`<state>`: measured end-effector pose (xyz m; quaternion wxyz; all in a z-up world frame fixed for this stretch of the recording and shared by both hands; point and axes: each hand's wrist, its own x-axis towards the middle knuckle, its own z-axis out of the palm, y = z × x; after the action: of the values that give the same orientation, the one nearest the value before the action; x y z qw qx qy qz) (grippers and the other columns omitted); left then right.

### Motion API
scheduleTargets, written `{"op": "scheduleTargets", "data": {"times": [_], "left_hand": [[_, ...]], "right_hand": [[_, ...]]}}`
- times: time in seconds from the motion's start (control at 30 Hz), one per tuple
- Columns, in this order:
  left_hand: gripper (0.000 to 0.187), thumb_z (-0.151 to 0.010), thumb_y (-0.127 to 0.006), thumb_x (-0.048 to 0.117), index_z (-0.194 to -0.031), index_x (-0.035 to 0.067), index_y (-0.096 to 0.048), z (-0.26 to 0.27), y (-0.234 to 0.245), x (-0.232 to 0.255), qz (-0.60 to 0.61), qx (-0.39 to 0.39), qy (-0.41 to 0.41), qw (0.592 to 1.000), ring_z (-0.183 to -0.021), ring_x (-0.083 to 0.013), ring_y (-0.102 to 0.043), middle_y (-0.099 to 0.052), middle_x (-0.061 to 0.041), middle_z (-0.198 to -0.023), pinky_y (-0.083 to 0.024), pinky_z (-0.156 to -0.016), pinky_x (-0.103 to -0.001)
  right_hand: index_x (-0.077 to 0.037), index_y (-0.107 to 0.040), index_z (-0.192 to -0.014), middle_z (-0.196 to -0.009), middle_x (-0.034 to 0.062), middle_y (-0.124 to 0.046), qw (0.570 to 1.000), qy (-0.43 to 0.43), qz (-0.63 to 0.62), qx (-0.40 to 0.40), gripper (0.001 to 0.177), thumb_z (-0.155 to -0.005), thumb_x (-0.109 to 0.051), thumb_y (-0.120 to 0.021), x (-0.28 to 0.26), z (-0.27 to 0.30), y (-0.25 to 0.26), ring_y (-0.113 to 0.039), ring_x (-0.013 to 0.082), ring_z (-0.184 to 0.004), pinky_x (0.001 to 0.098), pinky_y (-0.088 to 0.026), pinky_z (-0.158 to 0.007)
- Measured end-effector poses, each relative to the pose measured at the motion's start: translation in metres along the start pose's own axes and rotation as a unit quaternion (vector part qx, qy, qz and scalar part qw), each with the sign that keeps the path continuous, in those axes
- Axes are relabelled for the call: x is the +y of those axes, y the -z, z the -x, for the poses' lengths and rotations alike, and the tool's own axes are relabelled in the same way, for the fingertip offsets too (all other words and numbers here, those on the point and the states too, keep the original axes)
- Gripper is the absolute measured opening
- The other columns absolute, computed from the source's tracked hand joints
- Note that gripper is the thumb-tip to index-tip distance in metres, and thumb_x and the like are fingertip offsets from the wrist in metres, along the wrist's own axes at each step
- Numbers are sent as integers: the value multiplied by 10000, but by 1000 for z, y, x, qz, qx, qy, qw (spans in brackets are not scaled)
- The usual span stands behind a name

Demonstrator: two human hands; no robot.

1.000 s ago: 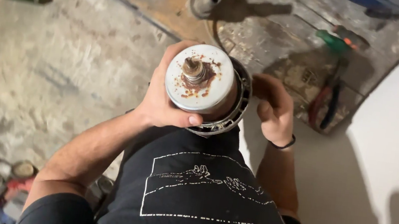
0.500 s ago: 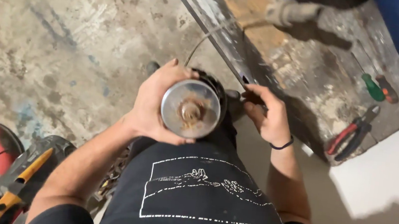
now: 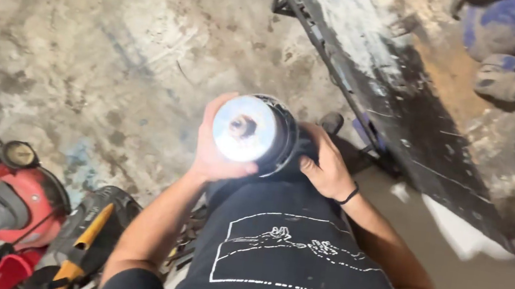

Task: The person disassembles a cylindrical electrical component, removes a rubber seal, and cleans the interior with a cloth. They then use a hammer to tap the component and later use a screwdriver to adjust internal wiring.

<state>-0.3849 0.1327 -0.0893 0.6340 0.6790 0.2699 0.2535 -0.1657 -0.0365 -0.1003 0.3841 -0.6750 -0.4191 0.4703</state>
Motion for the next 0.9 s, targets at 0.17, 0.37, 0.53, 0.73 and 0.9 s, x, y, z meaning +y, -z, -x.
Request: {"op": "scheduleTargets", "data": {"times": [0.17, 0.37, 0.53, 0.73, 0.9], "left_hand": [[1229, -629, -996, 476, -1567, 22, -346, 11, 12, -34, 349, 153, 107, 918, -1354, -266, -561, -553, -99, -1449, -451, -1191, -441], [1208, -572, -1000, 417, -1551, 109, -364, 26, 22, -67, 456, 150, 132, 867, -1274, -306, -565, -559, -115, -1374, -478, -1089, -470], [1185, -640, -975, 507, -1540, -2, -395, -20, 15, -47, 359, -13, 117, 926, -1352, -306, -566, -569, -150, -1460, -487, -1159, -446], [1271, -625, -940, 646, -1564, 17, -359, -77, -31, -26, 233, -194, 70, 950, -1351, -253, -556, -553, -137, -1461, -467, -1180, -393], [1239, -630, -967, 571, -1534, 0, -341, -104, -110, 2, 199, -295, 75, 931, -1334, -254, -549, -528, -132, -1424, -454, -1164, -403]], "right_hand": [[4, -336, -1575, -1503, 204, -530, 998, 29, -28, -42, 876, -942, -462, -722, -3, -14, -12, -541, 301, -1407, 401, -433, -1147], [-15, -321, -1583, -1486, 171, -563, 991, -18, -130, -33, 811, -929, -230, -750, 11, -17, -14, -578, 264, -1341, 373, -469, -1120], [-20, -363, -1563, -1469, 135, -576, 963, -27, -261, 53, 705, -989, -240, -707, 36, 16, -33, -564, 227, -1341, 379, -485, -1118], [-40, -347, -1627, -1393, 136, -627, 906, -48, -378, 184, 745, -1038, -400, -625, 67, 71, -70, -580, 198, -1207, 362, -487, -1032], [-116, -206, -1616, -1523, 40, -494, 857, -43, -451, 247, 894, -957, -646, -496, 69, 96, -41, -583, 206, -1276, 396, -511, -948]]}}
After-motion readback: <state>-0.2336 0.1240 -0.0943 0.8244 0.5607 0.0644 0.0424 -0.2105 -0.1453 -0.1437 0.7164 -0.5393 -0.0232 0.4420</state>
